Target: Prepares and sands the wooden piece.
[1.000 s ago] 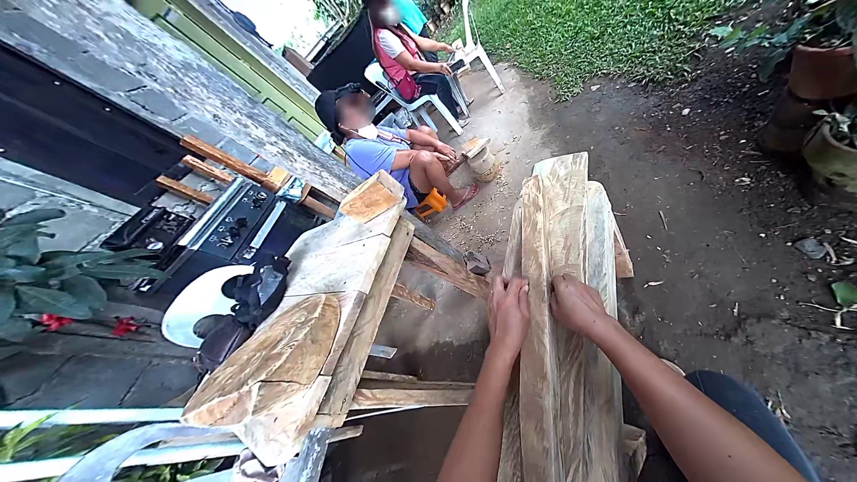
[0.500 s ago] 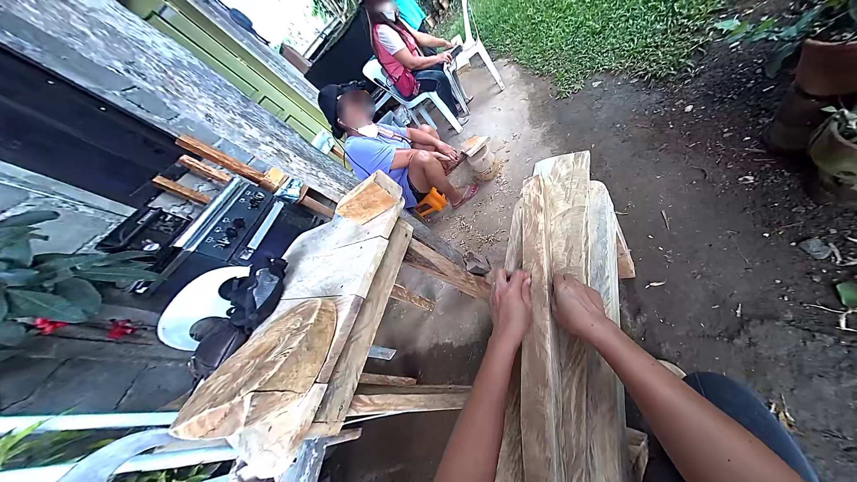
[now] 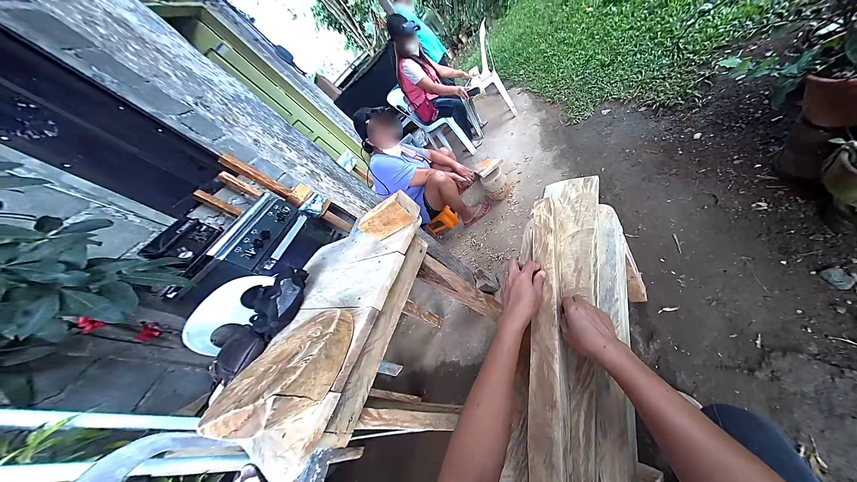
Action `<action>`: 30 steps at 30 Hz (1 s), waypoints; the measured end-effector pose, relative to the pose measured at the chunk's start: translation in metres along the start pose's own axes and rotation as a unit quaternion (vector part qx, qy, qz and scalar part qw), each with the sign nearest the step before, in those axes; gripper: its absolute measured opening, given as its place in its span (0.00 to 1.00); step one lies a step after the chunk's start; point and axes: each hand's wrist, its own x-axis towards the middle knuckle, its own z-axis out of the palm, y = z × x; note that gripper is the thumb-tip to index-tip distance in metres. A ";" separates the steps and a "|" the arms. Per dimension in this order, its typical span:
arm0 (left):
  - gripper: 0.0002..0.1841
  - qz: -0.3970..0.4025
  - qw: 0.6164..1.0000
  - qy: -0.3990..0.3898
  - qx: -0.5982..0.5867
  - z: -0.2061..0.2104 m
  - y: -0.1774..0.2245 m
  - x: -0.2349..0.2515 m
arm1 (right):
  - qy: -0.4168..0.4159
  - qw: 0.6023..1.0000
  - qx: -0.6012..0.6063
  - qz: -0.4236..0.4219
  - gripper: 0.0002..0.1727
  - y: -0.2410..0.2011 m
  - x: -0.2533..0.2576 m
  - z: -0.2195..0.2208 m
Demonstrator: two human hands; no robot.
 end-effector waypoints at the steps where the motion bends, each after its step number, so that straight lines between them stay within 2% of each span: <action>1: 0.19 0.006 1.000 -0.008 -0.013 -0.002 -0.003 -0.001 | -0.003 1.000 0.002 0.000 0.20 0.000 0.000 -0.001; 9: 0.22 0.028 0.992 -0.032 -0.118 -0.005 -0.023 -0.001 | -0.012 1.000 0.016 -0.004 0.19 0.003 0.001 -0.003; 13: 0.21 0.040 0.985 -0.060 -0.157 -0.008 -0.030 0.000 | -0.010 1.000 0.015 -0.005 0.19 0.002 0.001 -0.003; 19: 0.18 0.001 0.974 -0.040 -0.222 -0.004 -0.034 0.005 | -0.008 1.000 0.015 -0.004 0.20 0.002 0.002 -0.002; 22: 0.20 -0.022 0.974 -0.031 -0.225 -0.003 -0.032 0.005 | -0.006 1.000 0.014 -0.004 0.20 0.003 0.002 -0.001; 24: 0.17 -0.018 0.977 -0.018 -0.211 -0.002 -0.032 0.005 | -0.004 1.000 0.012 -0.003 0.20 0.002 0.002 0.000; 30: 0.16 -0.007 0.996 0.015 -0.093 -0.004 -0.019 -0.012 | -0.008 1.000 0.006 0.003 0.20 0.001 0.002 -0.001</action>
